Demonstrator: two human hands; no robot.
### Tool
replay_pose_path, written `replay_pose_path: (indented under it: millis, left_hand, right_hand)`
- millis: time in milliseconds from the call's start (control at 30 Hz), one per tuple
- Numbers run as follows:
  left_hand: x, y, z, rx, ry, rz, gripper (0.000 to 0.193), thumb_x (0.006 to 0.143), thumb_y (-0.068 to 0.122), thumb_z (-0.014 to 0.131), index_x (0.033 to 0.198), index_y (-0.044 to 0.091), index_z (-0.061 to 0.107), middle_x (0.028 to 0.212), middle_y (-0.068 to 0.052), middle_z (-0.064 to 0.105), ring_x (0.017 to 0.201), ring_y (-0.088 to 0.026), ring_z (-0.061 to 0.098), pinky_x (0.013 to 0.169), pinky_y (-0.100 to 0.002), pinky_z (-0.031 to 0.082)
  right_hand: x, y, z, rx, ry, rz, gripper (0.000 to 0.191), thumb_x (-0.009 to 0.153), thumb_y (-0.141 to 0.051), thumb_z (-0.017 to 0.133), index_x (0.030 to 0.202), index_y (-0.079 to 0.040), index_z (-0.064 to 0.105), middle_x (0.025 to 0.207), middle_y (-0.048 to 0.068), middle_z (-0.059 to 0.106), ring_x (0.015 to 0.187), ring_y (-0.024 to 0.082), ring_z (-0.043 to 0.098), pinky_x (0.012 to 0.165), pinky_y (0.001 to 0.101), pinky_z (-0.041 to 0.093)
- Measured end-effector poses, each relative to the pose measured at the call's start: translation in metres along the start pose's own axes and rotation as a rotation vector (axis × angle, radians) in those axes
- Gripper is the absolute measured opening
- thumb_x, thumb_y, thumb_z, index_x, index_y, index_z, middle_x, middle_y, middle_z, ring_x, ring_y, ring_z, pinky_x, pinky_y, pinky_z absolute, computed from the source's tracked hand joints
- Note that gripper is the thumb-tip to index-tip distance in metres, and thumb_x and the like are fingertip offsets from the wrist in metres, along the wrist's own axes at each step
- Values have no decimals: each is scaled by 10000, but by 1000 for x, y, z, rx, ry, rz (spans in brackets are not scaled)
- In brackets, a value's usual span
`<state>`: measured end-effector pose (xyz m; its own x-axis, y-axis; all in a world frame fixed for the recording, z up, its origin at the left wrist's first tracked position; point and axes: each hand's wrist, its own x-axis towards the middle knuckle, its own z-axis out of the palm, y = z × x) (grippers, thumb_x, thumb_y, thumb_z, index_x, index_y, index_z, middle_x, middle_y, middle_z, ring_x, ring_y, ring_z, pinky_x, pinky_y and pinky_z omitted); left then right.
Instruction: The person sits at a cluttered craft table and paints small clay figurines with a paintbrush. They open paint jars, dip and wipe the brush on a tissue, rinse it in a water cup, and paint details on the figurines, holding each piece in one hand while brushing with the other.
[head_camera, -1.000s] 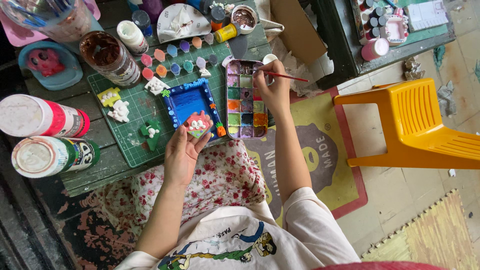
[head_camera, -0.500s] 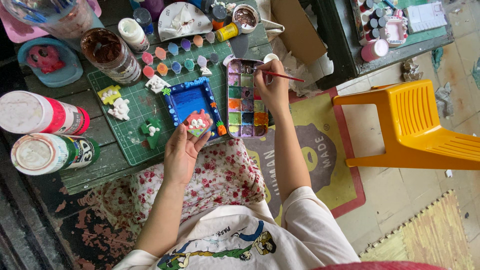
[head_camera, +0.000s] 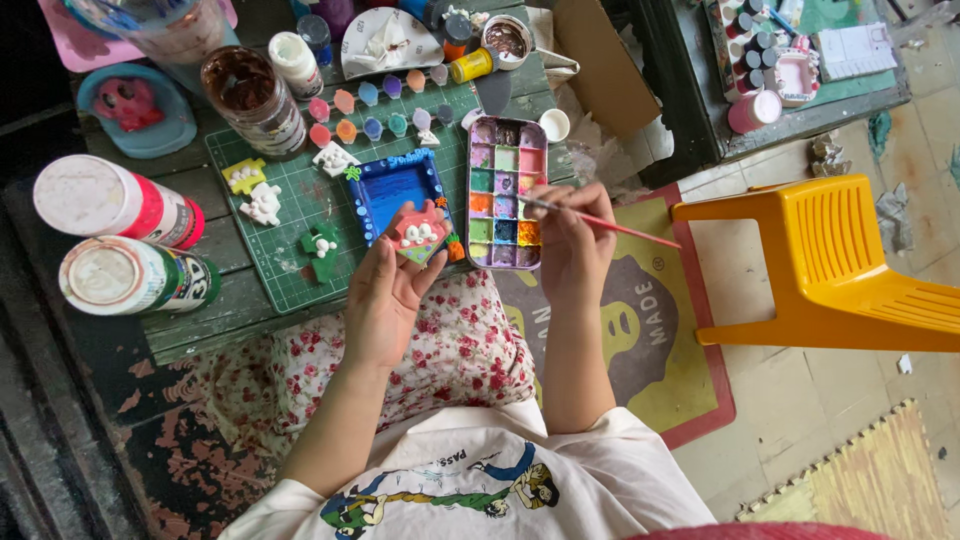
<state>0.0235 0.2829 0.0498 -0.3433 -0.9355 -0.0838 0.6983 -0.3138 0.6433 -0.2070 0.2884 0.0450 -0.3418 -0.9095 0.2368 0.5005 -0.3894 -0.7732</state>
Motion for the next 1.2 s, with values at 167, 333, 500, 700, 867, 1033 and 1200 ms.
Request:
replay_pose_path:
  millis: [167,333,500,700,867,1033,1200]
  left_hand:
    - [-21,12,26,-59,-54,42,629,1111,338,511,1620,17,327,1613,-175,441,1449,-266,486,1205,-419,452]
    - [-50,23,39,-83,-120,58,726,1086,346,573,1640,11,244,1638,-177,384,1493,-280,439,1255,-428,400]
    - [-71,29,40,-141,-208,81,797,1071,360,633,1644,-24,234,1642,-186,389,1532,-306,416,1290,-439,373]
    - [-88,24,35,-172,-233,72,813,1047,366,679,1618,-43,269,1646,-175,374,1519,-285,419,1275,-438,381]
    - [-98,22,32,-120,-260,76,808,1050,381,673,1603,-63,286,1656,-172,370,1512,-268,420,1275,-454,390]
    - [-108,24,33,-50,-312,118,773,1075,399,647,1590,-73,315,1650,-174,378,1560,-282,392,1286,-478,405]
    - [-115,27,32,-39,-317,100,785,1069,405,649,1597,-74,320,1655,-168,368,1564,-292,376,1263,-474,407]
  right_hand:
    - [-51,-18,57,119,-50,-109,141,1040,-76,653,1096,-35,530,917,143,644,1128,339,631,1056,470,510]
    - [-83,-24,97,-60,-45,-349,144,1043,-121,637,1067,-53,511,915,171,665,1197,436,638,1072,612,515]
    - [-98,-35,115,-139,-98,-429,158,1047,-125,652,1072,-63,509,917,193,664,1283,483,604,1158,664,445]
    - [-114,-41,132,-166,-140,-400,168,1068,-140,643,1080,-62,494,942,178,643,1360,495,546,1173,727,421]
    - [-121,-50,139,-218,-180,-421,171,1073,-140,627,1088,-64,475,942,169,629,1353,475,552,1156,732,442]
    - [-128,-58,142,-250,-195,-437,173,1081,-143,624,1096,-68,468,955,171,641,1339,460,576,1153,713,456]
    - [-133,-62,143,-240,-174,-437,176,1084,-140,628,1093,-59,473,949,185,658,1320,453,588,1115,700,498]
